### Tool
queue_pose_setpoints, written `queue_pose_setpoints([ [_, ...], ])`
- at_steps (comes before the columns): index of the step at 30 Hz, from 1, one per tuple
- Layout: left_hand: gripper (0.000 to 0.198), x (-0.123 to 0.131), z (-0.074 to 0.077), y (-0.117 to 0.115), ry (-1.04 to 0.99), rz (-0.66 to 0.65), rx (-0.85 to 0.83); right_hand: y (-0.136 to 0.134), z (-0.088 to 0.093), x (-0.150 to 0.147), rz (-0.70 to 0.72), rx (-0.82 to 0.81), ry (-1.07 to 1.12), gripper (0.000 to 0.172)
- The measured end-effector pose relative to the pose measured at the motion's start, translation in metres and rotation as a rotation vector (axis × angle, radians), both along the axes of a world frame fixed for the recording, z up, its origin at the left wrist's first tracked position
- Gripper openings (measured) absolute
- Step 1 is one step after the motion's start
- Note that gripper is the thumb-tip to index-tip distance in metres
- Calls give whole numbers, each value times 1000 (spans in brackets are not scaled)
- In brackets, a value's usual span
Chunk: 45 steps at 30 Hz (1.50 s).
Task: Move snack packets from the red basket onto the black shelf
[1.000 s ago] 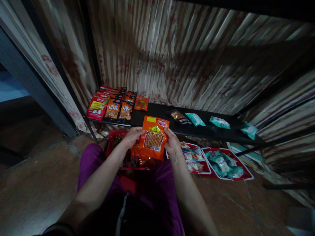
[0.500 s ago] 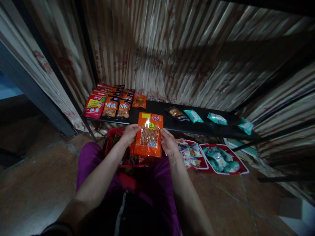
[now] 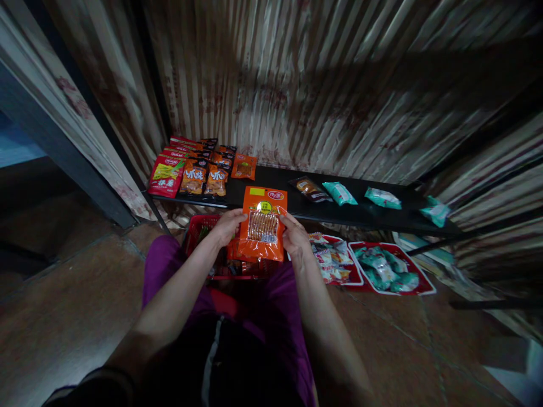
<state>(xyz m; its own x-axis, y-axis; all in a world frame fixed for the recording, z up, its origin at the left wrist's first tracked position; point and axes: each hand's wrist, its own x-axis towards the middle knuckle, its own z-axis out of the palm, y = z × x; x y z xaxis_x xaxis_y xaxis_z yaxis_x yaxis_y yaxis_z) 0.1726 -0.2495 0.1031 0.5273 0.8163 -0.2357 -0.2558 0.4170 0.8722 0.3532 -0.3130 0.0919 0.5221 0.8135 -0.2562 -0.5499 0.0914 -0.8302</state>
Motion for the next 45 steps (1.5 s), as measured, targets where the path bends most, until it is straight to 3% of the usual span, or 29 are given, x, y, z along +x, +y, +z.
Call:
queue_pose_setpoints([
  [5, 31, -7, 1, -7, -59, -150, 3, 8, -5, 10, -10, -8, 17, 24],
  [9, 44, -8, 2, -9, -103, -189, 18, 12, -4, 12, -21, -14, -8, 24],
  [20, 52, -4, -4, -8, -137, -50, 24, -7, 13, 2, 86, 15, -37, 24],
  [27, 52, 0, -7, -5, -160, 11, 17, -20, 5, -8, 127, 6, -56, 35],
  [31, 53, 2, -12, -5, -184, 5, 23, -23, -2, -13, 83, 36, -94, 43],
  [37, 54, 4, -12, -11, -164, 26, 24, -21, -16, -17, -29, 18, -380, 65],
  [45, 60, 8, -11, -17, -163, -12, 65, -20, -28, -13, -151, -77, -1179, 54],
])
